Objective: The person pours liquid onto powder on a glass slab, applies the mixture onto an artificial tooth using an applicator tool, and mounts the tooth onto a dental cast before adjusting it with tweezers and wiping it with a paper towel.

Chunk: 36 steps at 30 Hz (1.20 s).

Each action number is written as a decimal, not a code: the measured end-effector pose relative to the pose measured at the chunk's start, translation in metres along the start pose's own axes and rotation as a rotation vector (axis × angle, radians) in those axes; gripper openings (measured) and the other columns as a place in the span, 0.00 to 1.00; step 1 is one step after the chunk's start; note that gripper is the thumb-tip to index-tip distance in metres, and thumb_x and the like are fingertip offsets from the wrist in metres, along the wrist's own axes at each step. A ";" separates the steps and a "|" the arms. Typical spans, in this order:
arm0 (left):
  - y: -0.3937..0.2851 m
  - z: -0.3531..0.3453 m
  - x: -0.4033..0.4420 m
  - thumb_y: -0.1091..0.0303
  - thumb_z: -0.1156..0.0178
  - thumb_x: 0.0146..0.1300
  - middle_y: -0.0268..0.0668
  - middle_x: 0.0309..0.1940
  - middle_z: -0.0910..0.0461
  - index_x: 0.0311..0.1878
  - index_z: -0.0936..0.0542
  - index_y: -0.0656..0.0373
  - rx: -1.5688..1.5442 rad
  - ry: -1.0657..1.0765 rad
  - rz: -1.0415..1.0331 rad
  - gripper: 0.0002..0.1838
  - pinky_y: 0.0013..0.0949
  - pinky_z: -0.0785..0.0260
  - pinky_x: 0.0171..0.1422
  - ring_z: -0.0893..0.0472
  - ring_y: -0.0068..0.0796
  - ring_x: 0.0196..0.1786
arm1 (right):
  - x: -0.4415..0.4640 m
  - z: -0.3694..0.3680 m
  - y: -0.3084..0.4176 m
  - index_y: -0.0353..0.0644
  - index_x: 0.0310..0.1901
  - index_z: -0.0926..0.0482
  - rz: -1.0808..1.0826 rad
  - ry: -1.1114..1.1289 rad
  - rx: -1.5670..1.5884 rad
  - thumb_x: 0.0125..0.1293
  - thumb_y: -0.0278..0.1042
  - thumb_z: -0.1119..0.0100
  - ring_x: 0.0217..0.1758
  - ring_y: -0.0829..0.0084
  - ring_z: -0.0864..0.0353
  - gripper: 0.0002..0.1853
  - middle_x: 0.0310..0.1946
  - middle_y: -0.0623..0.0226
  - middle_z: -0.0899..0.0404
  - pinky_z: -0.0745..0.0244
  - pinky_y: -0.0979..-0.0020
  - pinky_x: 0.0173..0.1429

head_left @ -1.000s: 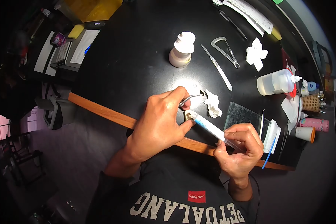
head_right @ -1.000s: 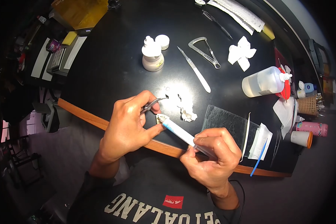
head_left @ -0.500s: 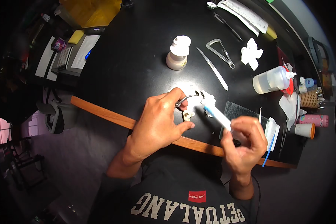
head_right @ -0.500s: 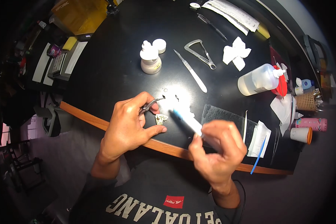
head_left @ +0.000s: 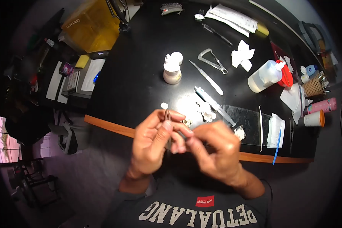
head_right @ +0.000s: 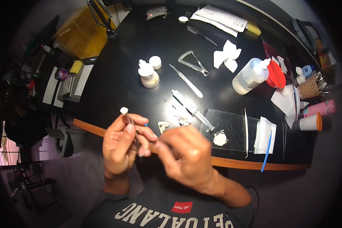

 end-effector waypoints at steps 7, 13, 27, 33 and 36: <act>0.004 -0.038 -0.012 0.67 0.54 0.88 0.59 0.60 0.14 0.64 0.25 0.70 0.115 0.013 -0.274 0.16 0.47 0.24 0.76 0.17 0.47 0.71 | -0.018 -0.021 0.002 0.28 0.47 0.16 -0.116 0.085 0.416 0.74 0.28 0.29 0.40 0.58 0.08 0.10 0.39 0.52 0.12 0.15 0.65 0.45; 0.011 -0.017 -0.010 0.62 0.25 0.68 0.49 0.66 0.16 0.79 0.28 0.69 0.716 -0.156 -0.364 0.40 0.38 0.31 0.71 0.18 0.34 0.66 | -0.039 -0.001 -0.017 0.29 0.50 0.16 -0.337 0.011 0.579 0.82 0.27 0.38 0.34 0.76 0.14 0.08 0.34 0.62 0.12 0.18 0.73 0.40; 0.016 0.000 0.016 0.77 0.20 0.54 0.38 0.45 0.07 0.72 0.21 0.66 0.881 -0.007 -0.260 0.40 0.33 0.26 0.63 0.12 0.27 0.50 | -0.054 0.034 -0.042 0.28 0.52 0.15 -0.414 -0.007 0.387 0.81 0.27 0.37 0.32 0.80 0.19 0.09 0.32 0.65 0.15 0.25 0.75 0.36; 0.005 -0.007 0.013 0.86 0.28 0.59 0.46 0.48 0.09 0.81 0.34 0.72 0.492 0.235 -0.074 0.45 0.27 0.20 0.61 0.10 0.23 0.49 | -0.045 0.025 -0.032 0.29 0.45 0.13 -0.214 0.001 0.165 0.76 0.25 0.32 0.24 0.73 0.22 0.06 0.27 0.59 0.17 0.30 0.69 0.29; 0.004 -0.010 0.011 0.86 0.29 0.58 0.45 0.47 0.09 0.81 0.33 0.72 0.503 0.236 -0.093 0.45 0.27 0.21 0.61 0.11 0.22 0.49 | -0.043 0.023 -0.028 0.30 0.44 0.12 -0.177 -0.015 0.117 0.76 0.25 0.31 0.23 0.72 0.23 0.06 0.26 0.60 0.18 0.32 0.68 0.28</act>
Point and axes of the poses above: each hand's wrist, its own x-axis towards the middle knuckle, its own z-axis out of the back of the hand, y = z × x, the point moved 4 cm from there along x, towards the middle knuckle
